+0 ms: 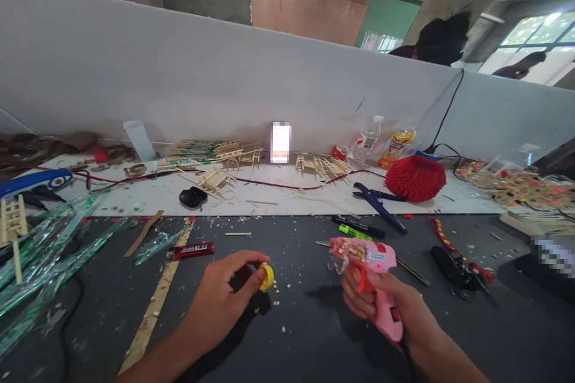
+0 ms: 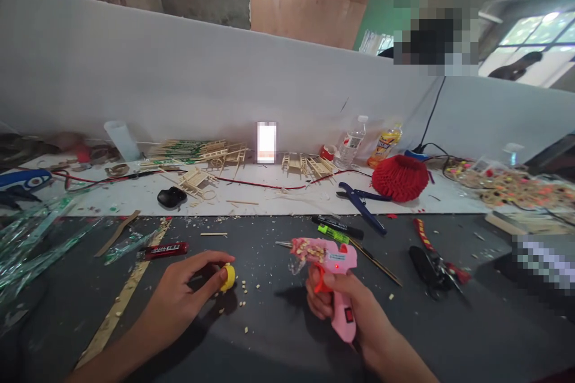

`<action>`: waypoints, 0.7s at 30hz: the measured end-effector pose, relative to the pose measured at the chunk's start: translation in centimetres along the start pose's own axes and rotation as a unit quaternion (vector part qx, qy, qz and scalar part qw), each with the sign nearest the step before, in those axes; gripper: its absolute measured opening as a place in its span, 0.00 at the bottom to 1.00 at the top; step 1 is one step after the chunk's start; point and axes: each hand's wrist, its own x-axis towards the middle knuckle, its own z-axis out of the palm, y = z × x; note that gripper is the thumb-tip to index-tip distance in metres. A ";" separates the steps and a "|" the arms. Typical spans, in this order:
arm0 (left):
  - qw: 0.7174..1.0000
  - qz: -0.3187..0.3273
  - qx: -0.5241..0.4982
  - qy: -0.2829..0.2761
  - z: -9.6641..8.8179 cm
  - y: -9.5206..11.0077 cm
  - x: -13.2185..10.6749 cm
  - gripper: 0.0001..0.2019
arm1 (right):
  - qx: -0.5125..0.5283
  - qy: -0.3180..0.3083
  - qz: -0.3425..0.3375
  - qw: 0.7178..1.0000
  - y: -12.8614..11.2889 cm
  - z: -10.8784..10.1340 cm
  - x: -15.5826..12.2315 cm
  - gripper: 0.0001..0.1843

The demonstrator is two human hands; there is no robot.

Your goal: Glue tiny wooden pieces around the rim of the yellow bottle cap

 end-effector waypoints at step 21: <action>0.989 -0.140 -0.049 -0.005 1.1 -0.1 0.7 0.10 | -0.228 0.022 0.050 0.972 4.8 -0.6 0.4 0.34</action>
